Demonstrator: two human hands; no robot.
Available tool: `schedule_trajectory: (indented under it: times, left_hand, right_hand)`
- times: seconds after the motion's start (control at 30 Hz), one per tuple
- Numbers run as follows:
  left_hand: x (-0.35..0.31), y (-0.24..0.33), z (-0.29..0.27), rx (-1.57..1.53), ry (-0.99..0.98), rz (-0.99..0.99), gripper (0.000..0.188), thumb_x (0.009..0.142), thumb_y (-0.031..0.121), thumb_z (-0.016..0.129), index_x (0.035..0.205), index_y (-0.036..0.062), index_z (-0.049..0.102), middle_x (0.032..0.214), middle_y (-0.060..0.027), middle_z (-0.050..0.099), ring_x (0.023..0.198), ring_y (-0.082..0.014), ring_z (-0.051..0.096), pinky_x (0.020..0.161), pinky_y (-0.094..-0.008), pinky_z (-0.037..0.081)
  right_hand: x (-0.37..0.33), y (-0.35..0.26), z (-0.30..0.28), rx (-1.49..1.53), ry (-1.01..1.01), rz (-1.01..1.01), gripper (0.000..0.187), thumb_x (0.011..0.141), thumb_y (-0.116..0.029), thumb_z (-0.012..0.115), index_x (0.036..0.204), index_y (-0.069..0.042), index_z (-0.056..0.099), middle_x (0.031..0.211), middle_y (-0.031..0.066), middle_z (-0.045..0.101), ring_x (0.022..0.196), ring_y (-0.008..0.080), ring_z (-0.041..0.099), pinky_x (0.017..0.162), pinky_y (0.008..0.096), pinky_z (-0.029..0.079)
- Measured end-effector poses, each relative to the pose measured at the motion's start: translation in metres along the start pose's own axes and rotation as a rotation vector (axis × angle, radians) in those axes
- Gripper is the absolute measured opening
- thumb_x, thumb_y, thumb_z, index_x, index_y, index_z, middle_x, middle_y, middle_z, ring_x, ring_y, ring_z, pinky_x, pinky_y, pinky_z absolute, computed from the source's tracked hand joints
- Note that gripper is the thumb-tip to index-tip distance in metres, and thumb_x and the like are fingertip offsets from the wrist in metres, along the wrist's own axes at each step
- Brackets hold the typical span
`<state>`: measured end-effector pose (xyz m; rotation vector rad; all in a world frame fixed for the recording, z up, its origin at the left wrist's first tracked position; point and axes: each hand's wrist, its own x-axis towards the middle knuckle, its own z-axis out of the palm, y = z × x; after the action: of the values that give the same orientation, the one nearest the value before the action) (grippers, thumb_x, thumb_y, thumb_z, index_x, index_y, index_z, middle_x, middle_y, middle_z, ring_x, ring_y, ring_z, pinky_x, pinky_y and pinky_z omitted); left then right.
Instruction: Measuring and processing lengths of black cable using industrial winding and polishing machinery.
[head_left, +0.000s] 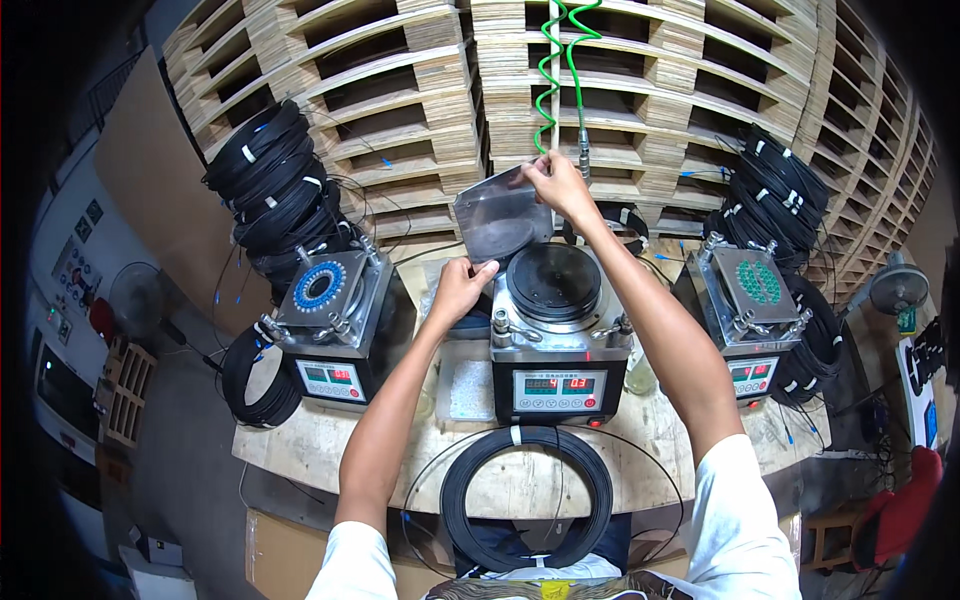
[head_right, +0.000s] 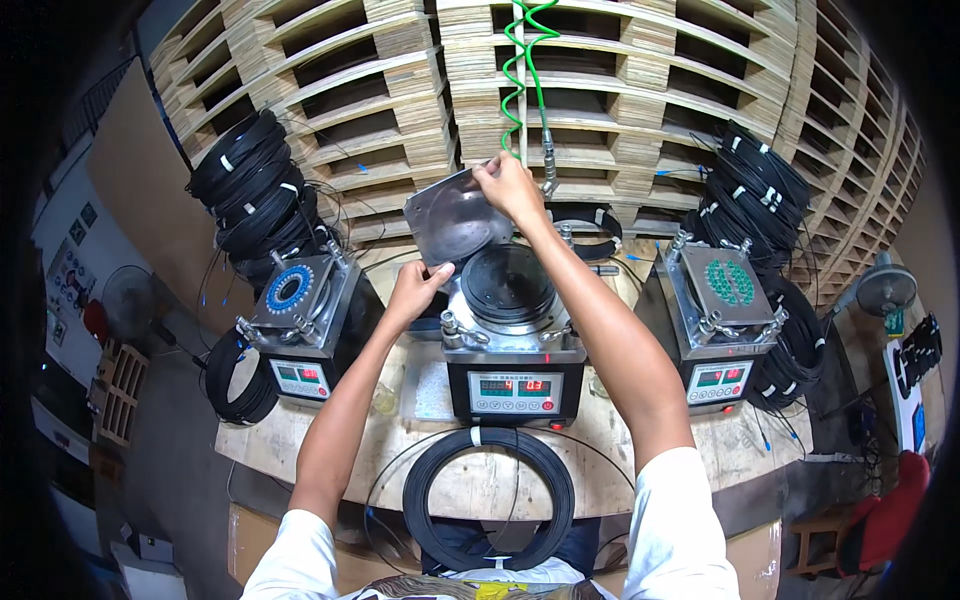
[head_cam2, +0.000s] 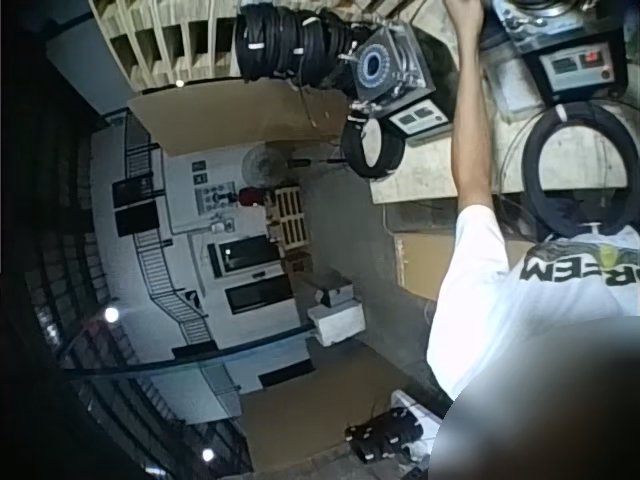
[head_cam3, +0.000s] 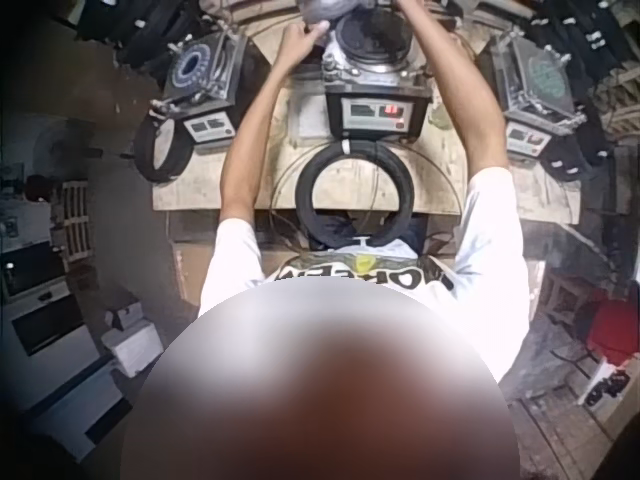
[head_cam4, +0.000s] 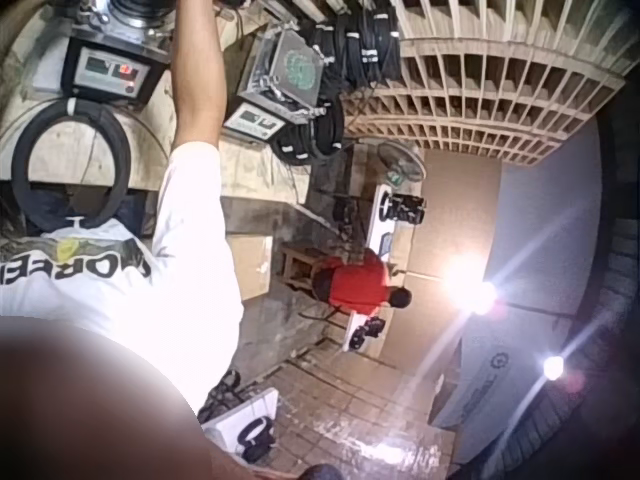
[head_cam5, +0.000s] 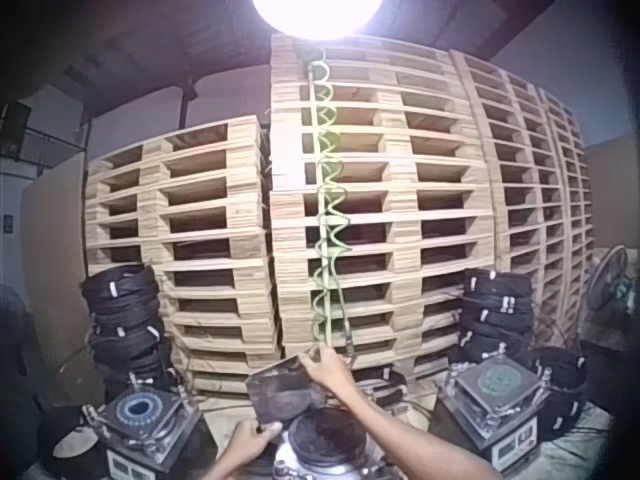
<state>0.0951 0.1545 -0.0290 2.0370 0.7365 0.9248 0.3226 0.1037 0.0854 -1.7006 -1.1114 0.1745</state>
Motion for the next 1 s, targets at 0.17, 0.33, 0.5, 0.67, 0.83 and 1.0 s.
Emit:
schedule_trajectory:
  times: [0.17,0.33,0.5,0.67,0.83,1.0]
  left_hand:
    - [-0.002,0.011,0.001,0.095,-0.026,0.029,0.051,0.091,0.035,0.07,0.07,-0.0097,0.058,0.053,-0.0166,0.047,0.052,-0.0134,0.046,0.054,-0.0389,0.042]
    - [-0.001,-0.006,-0.003,0.046,-0.016,0.112,0.045,0.093,0.033,0.068,0.076,-0.0082,0.063,0.055,-0.0086,0.047,0.058,-0.01,0.044,0.055,-0.0363,0.04]
    - [0.005,0.007,0.007,0.04,-0.082,0.048,0.038,0.093,0.024,0.069,0.079,-0.0115,0.065,0.061,0.0009,0.053,0.063,-0.0053,0.044,0.056,-0.0312,0.04]
    - [-0.003,0.02,-0.004,0.092,-0.081,-0.017,0.035,0.094,0.024,0.07,0.081,-0.0083,0.068,0.07,0.0064,0.055,0.065,-0.0037,0.043,0.058,-0.0266,0.036]
    - [-0.006,0.021,-0.011,0.142,-0.078,-0.064,0.036,0.091,0.023,0.071,0.096,-0.0126,0.071,0.08,-0.0163,0.075,0.073,-0.0104,0.064,0.068,-0.0303,0.049]
    - [-0.005,0.019,-0.005,0.131,-0.081,-0.038,0.036,0.092,0.023,0.07,0.098,-0.0118,0.071,0.082,-0.0172,0.075,0.075,-0.0115,0.066,0.072,-0.0301,0.051]
  right_hand:
    - [-0.022,0.023,-0.036,0.146,-0.293,-0.051,0.022,0.098,-0.022,0.064,0.1,-0.001,0.067,0.062,0.0009,0.06,0.053,0.005,0.053,0.047,0.0235,0.038]
    - [0.004,0.081,-0.078,0.209,-0.175,0.03,0.02,0.088,-0.02,0.069,0.089,0.0,0.071,0.068,0.0051,0.068,0.058,0.0105,0.065,0.056,0.0271,0.051]
    - [0.075,0.177,-0.1,-0.019,-0.003,0.072,0.041,0.08,-0.027,0.075,0.11,0.0,0.072,0.094,0.0168,0.075,0.087,0.0257,0.073,0.082,0.0359,0.057]
    - [0.119,0.216,-0.049,-0.022,-0.074,0.12,0.066,0.074,-0.03,0.083,0.133,-0.01,0.062,0.12,0.0184,0.069,0.115,0.0316,0.065,0.101,0.0377,0.05]
    - [0.133,0.217,-0.016,-0.442,-0.058,-0.004,0.066,0.069,-0.035,0.087,0.128,-0.014,0.066,0.113,0.0148,0.073,0.106,0.0309,0.069,0.095,0.0374,0.052]
    - [0.109,0.189,-0.042,-0.117,-0.112,-0.099,0.04,0.073,-0.038,0.084,0.086,-0.004,0.069,0.083,0.009,0.072,0.077,0.0162,0.067,0.072,0.0329,0.054]
